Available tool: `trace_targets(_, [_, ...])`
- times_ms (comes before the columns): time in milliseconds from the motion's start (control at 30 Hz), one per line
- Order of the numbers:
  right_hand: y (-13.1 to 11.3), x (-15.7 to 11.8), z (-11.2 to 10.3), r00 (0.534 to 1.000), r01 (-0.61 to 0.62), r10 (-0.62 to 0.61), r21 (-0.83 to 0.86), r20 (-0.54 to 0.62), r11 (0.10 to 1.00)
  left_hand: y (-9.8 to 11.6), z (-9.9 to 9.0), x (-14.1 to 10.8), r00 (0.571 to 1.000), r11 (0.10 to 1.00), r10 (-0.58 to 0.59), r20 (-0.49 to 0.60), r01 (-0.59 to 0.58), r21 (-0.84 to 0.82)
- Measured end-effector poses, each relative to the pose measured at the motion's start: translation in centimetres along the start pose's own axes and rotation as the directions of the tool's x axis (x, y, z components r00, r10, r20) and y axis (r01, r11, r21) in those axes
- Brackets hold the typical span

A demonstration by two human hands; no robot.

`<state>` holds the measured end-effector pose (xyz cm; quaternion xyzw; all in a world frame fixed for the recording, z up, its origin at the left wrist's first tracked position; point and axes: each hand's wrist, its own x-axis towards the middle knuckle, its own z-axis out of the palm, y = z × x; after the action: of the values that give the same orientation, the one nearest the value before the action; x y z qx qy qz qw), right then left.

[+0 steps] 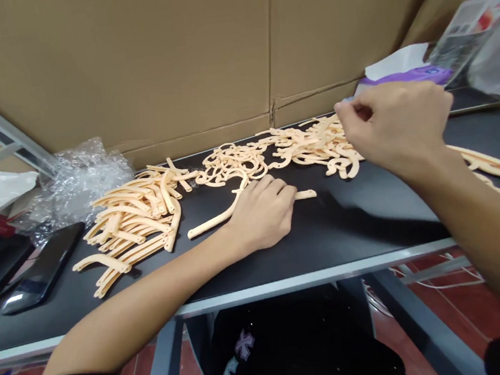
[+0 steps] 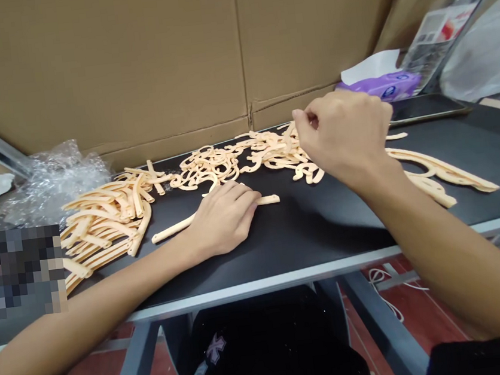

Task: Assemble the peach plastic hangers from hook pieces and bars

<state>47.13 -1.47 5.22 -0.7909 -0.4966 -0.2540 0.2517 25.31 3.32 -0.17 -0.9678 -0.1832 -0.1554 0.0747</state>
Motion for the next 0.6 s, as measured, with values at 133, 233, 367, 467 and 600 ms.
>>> trace_targets(133, [0.2, 0.1, 0.0, 0.999, -0.043, 0.042, -0.024, -0.021, 0.999, -0.2, 0.0, -0.1, 1.0, 1.0, 0.004, -0.012, -0.004, -0.024])
trace_targets(233, [0.2, 0.3, -0.2, 0.998, -0.028, 0.032, 0.064, -0.059, 0.998, -0.1, 0.0, -0.1, 1.0, 1.0, 0.012, -0.012, -0.012, -0.027])
trace_targets(367, [0.1, 0.4, -0.2, 0.997, 0.017, 0.011, 0.339, -0.08, 0.94, 0.0, 0.0, -0.1, 0.999, 0.999, 0.03, -0.026, -0.031, -0.013])
trace_targets(467, [-0.3, 0.3, 0.2, 0.998, 0.022, 0.006, 0.449, -0.062, 0.893, 0.0, -0.2, -0.1, 0.999, 0.999, 0.031, -0.02, -0.031, -0.01])
trace_targets(600, [-1.0, 0.1, 0.6, 1.0, -0.014, 0.008, 0.468, 0.014, 0.884, 0.1, -0.3, 0.1, 0.999, 0.999, 0.03, -0.014, -0.03, -0.025])
